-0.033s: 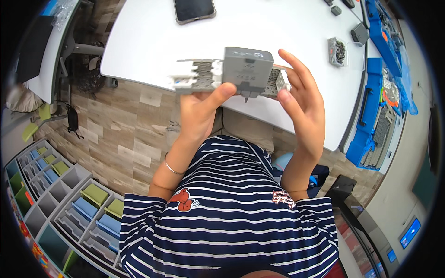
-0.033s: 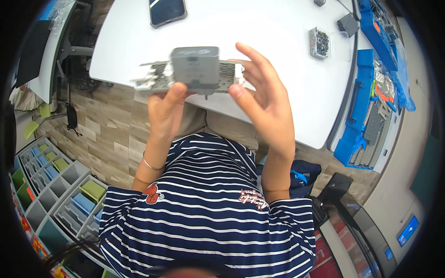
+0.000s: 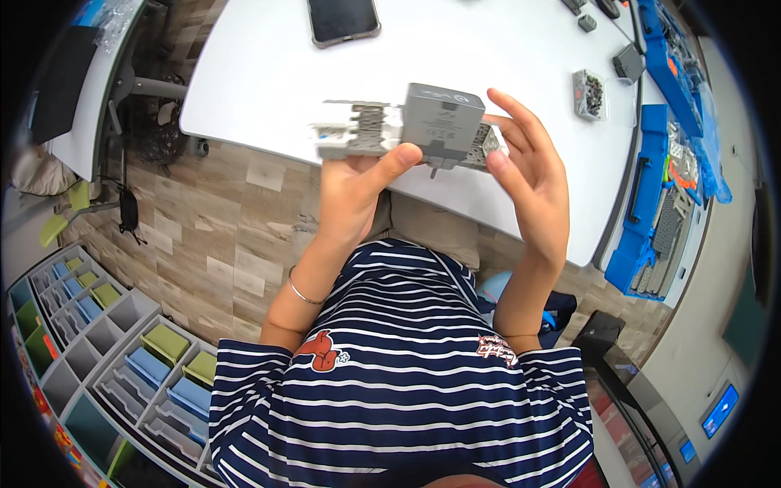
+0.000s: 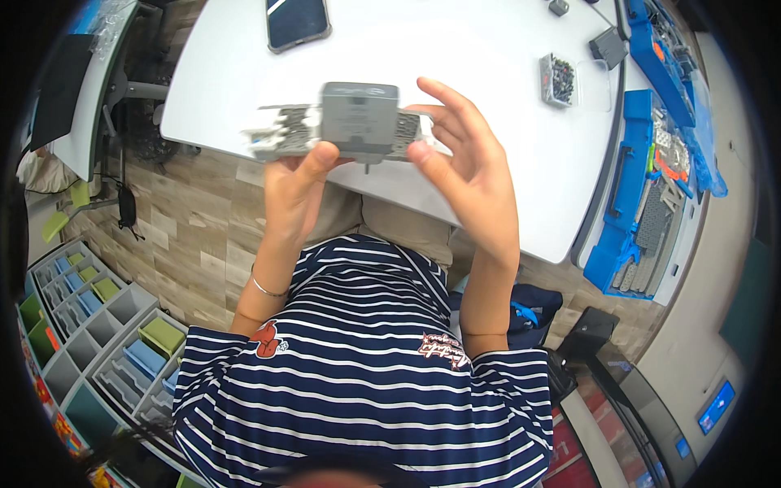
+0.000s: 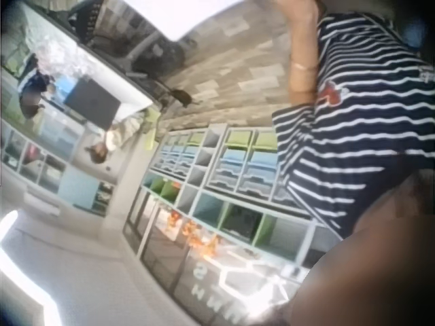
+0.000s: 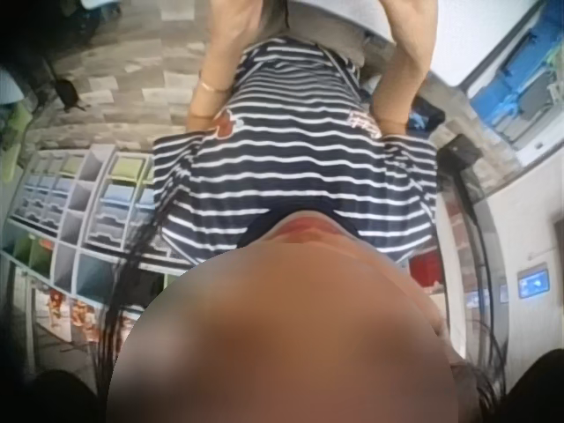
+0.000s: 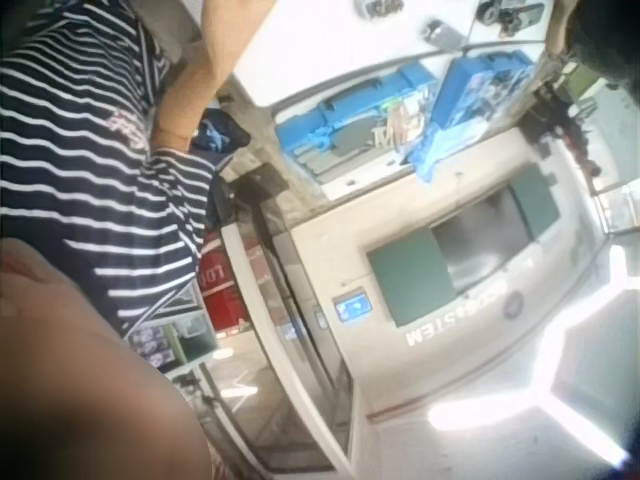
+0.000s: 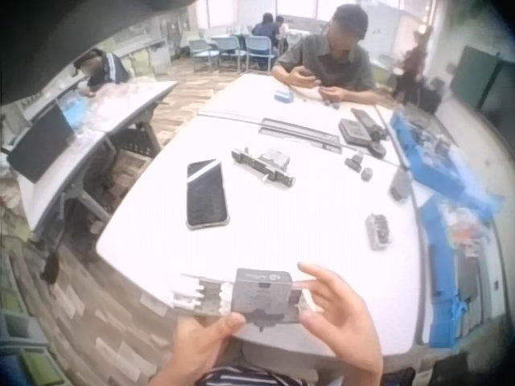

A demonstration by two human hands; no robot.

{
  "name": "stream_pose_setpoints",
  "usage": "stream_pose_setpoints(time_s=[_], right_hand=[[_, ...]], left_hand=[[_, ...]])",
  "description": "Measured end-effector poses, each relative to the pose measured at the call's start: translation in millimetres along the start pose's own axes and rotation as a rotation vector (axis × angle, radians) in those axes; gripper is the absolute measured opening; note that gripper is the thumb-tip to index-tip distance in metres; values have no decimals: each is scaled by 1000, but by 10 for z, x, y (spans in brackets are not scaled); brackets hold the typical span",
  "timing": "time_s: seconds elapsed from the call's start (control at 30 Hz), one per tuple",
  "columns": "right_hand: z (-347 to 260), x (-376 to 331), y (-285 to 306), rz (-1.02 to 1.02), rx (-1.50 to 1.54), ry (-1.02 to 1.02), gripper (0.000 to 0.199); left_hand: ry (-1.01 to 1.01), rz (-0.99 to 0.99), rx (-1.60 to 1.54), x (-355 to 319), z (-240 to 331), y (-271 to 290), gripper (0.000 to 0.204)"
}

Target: The person assembles a small mechanical device using gray and white plastic components, including a motor-like block and perforated beams. They connect and disconnect parts by hand, rotate the assembly to check fit, and place components on the table between steps.

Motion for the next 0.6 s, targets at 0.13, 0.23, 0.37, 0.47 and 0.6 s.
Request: stream_pose_setpoints(time_s=[0.13,0.23,0.37,0.47,0.6], right_hand=[[110,178,355,58,-51,-76,46],[38,159,393,0,-88,-26,52],[-241,116,319,-22,-453,203,84],[-305,107,368,21,-586,230,96],[-252,54,455,36,-603,215,83]], left_hand=[[7,-191,-12,248,283,-257,78],[-8,-287,163,385,397,-339,62],[-8,-346,254,455,352,-470,43],[-50,-379,196,416,348,-555,41],[-57,-455,239,369,280,-568,43]])
Point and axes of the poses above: each hand's wrist, its own x-axis towards the middle knuckle, its own y-axis out of the back of the hand, z = x × y, the point moved 10 cm from there along x, towards the middle knuckle, and after that the axes turned 7 degrees about -y, right-handed, at the moved point
